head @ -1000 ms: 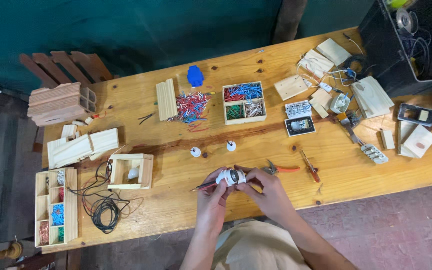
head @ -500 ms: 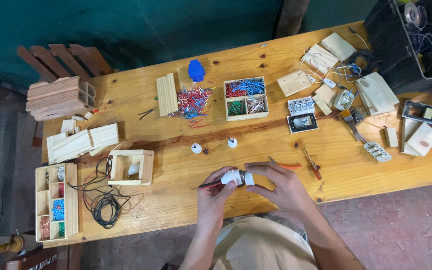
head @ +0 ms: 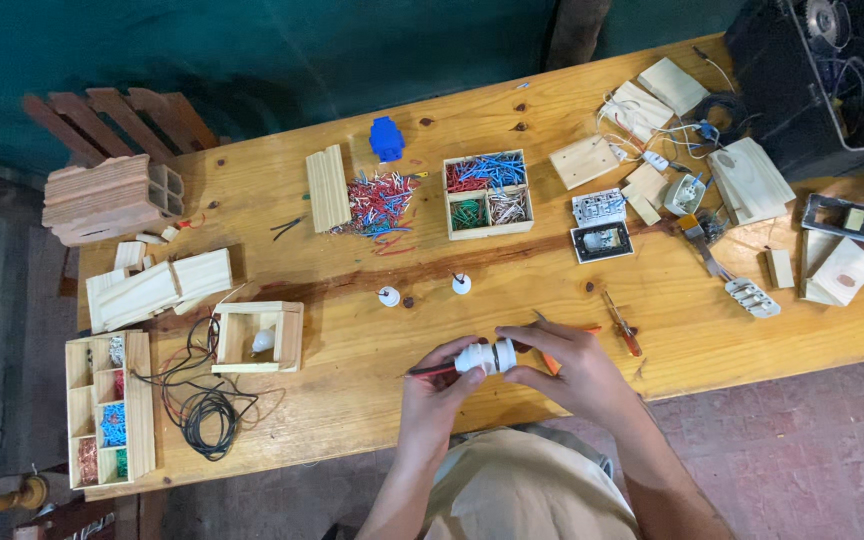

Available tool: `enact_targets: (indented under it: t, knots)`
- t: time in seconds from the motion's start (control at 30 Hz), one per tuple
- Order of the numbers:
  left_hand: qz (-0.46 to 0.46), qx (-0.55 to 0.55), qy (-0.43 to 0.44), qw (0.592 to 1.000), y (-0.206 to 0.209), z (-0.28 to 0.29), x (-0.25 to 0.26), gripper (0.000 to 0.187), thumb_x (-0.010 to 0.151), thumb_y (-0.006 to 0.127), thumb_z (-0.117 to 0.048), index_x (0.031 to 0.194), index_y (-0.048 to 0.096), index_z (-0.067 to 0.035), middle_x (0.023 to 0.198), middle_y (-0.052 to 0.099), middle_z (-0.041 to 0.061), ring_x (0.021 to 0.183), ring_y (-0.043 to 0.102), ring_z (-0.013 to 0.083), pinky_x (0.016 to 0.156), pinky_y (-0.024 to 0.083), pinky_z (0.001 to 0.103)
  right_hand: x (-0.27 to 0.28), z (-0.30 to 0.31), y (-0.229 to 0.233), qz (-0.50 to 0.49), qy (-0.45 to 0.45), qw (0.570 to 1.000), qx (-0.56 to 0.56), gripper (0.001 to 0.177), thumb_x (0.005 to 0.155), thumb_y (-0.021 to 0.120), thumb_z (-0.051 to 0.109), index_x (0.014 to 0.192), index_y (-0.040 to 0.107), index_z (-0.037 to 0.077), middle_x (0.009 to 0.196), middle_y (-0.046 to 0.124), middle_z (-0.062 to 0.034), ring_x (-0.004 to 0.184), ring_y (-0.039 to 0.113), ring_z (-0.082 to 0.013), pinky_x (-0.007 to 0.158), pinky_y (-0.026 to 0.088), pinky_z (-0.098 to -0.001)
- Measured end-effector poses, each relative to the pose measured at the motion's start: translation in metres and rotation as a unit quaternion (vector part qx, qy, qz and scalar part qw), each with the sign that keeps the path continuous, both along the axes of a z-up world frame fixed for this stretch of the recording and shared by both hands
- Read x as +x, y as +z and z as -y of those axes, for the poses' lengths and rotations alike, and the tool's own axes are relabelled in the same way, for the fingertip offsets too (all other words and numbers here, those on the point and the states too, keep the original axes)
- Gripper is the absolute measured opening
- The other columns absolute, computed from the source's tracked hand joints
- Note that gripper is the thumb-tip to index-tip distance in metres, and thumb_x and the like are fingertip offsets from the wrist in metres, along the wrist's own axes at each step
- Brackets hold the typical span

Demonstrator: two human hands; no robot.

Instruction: The person strips the ends of wires using pliers. The person then uses a screwdriver to attach the wires into a light bulb socket and fits a white plastic cap over the assembly.

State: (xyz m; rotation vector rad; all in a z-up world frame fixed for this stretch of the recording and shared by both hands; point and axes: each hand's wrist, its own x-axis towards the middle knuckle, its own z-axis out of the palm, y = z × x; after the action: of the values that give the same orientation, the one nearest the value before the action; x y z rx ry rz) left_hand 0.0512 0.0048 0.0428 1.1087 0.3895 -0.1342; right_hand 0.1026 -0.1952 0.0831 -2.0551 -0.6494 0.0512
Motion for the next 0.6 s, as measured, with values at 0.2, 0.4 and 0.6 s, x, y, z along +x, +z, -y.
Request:
enact_targets:
  t: [0.2,0.4,0.6]
  knots:
    - [-0.002,0.023,0.001,1.0,-0.003,0.002,0.002,0.042,0.079,0.08,-0.002,0.12,0.074,0.001,0.114,0.08,0.016,0.099,0.072,0.0181,0.09,0.056,0.03,0.004,-0.003,0.007,0.003,0.024,1.0,0.008,0.04,0.092,0.073,0.023,0.129,0.067,0.007,0.102,0.072,-0.0072,0.084,0.073,-0.0189,0.075,0.056,-0.0307]
    - [-0.025,0.016,0.0,1.0,0.006,0.001,0.003,0.041,0.079,0.08,-0.005,0.119,0.074,0.001,0.114,0.079,0.015,0.101,0.071,0.0187,0.093,0.054,0.03,0.004,-0.002,-0.006,-0.013,0.015,1.0,0.018,0.043,0.088,0.077,0.03,0.124,0.07,0.007,0.095,0.075,-0.0058,0.083,0.074,-0.0196,0.075,0.055,-0.0309]
    - [0.01,0.008,-0.002,1.0,0.001,0.002,0.003,0.038,0.081,0.078,-0.002,0.119,0.074,0.001,0.115,0.079,0.014,0.103,0.071,0.0185,0.092,0.056,0.03,0.003,-0.002,-0.02,-0.079,-0.033,0.996,-0.017,0.041,0.102,0.051,0.04,0.109,0.074,0.006,0.088,0.075,-0.0029,0.074,0.068,-0.017,0.069,0.047,-0.0307]
